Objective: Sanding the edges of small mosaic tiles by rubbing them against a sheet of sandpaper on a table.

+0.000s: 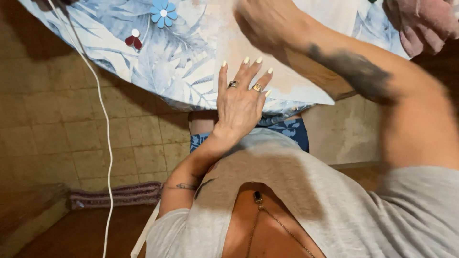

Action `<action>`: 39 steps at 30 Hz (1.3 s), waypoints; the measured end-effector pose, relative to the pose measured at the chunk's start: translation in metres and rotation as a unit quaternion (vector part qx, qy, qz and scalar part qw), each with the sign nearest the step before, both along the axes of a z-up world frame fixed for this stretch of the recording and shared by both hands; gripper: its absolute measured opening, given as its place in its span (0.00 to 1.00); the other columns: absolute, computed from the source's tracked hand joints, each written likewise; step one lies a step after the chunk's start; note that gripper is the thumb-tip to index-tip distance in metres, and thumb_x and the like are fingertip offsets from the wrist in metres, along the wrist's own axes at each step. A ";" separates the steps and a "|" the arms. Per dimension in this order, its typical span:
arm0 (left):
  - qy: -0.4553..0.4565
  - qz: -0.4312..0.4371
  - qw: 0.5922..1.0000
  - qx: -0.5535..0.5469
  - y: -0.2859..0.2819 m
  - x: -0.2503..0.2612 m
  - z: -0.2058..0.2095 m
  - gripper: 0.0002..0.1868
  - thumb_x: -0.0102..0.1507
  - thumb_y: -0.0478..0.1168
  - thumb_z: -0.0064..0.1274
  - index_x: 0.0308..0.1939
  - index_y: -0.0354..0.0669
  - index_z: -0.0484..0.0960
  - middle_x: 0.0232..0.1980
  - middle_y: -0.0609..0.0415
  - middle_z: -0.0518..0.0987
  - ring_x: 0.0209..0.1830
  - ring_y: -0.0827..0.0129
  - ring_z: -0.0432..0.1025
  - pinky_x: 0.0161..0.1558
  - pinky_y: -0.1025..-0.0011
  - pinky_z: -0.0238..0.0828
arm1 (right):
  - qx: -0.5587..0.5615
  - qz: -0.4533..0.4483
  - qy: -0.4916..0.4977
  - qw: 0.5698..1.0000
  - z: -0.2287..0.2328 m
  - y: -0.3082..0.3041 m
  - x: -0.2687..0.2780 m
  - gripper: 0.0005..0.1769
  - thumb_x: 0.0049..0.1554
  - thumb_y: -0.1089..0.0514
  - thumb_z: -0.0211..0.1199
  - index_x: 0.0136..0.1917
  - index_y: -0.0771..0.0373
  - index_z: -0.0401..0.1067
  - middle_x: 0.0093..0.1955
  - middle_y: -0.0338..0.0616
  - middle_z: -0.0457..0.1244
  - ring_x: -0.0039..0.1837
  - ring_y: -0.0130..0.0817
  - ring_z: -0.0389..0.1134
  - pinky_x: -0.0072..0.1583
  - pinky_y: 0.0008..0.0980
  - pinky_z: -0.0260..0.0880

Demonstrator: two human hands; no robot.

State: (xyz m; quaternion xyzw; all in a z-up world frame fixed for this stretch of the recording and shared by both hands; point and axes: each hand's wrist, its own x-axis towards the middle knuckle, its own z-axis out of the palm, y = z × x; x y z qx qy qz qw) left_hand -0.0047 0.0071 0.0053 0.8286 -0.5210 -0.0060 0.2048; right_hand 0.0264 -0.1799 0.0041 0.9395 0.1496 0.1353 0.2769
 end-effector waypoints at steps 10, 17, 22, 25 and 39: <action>0.030 -0.014 0.994 -0.102 -0.003 -0.004 0.012 0.18 0.53 0.41 0.49 0.48 0.45 0.72 0.52 0.52 0.69 0.55 0.53 0.63 0.61 0.47 0.33 | 0.159 -0.054 0.316 0.934 0.010 -0.057 -0.164 0.06 0.49 0.58 0.48 0.42 0.58 0.56 0.37 0.36 0.55 0.34 0.27 0.57 0.34 0.24 0.62; 0.422 -0.029 0.848 -0.318 -0.016 -0.015 0.022 0.22 0.57 0.28 0.45 0.56 0.35 0.62 0.52 0.41 0.69 0.53 0.53 0.65 0.52 0.67 0.66 | 0.726 -0.086 -0.005 0.682 0.025 0.030 -0.126 0.11 0.57 0.60 0.47 0.36 0.64 0.66 0.21 0.38 0.52 0.28 0.30 0.54 0.34 0.25 0.56; 0.480 -0.032 0.820 -0.309 -0.021 -0.014 0.015 0.19 0.58 0.29 0.43 0.54 0.35 0.66 0.50 0.43 0.72 0.51 0.59 0.66 0.49 0.70 0.68 | 0.778 -0.101 -0.030 0.620 0.020 0.041 -0.120 0.11 0.57 0.60 0.47 0.36 0.63 0.67 0.19 0.35 0.51 0.26 0.22 0.49 0.33 0.19 0.53; 0.495 -0.031 0.811 -0.310 -0.022 -0.014 0.018 0.17 0.59 0.28 0.41 0.52 0.35 0.67 0.48 0.43 0.72 0.50 0.59 0.67 0.48 0.71 0.68 | 0.780 -0.098 -0.041 0.616 0.029 0.046 -0.119 0.11 0.58 0.61 0.47 0.35 0.64 0.66 0.19 0.36 0.50 0.26 0.22 0.48 0.33 0.20 0.53; 0.485 -0.011 0.809 -0.333 -0.025 -0.021 0.021 0.13 0.59 0.32 0.42 0.48 0.34 0.70 0.45 0.42 0.73 0.47 0.59 0.69 0.45 0.70 0.69 | 0.798 -0.089 -0.062 0.593 0.031 0.055 -0.125 0.13 0.58 0.60 0.45 0.36 0.66 0.66 0.19 0.37 0.50 0.27 0.22 0.47 0.35 0.21 0.54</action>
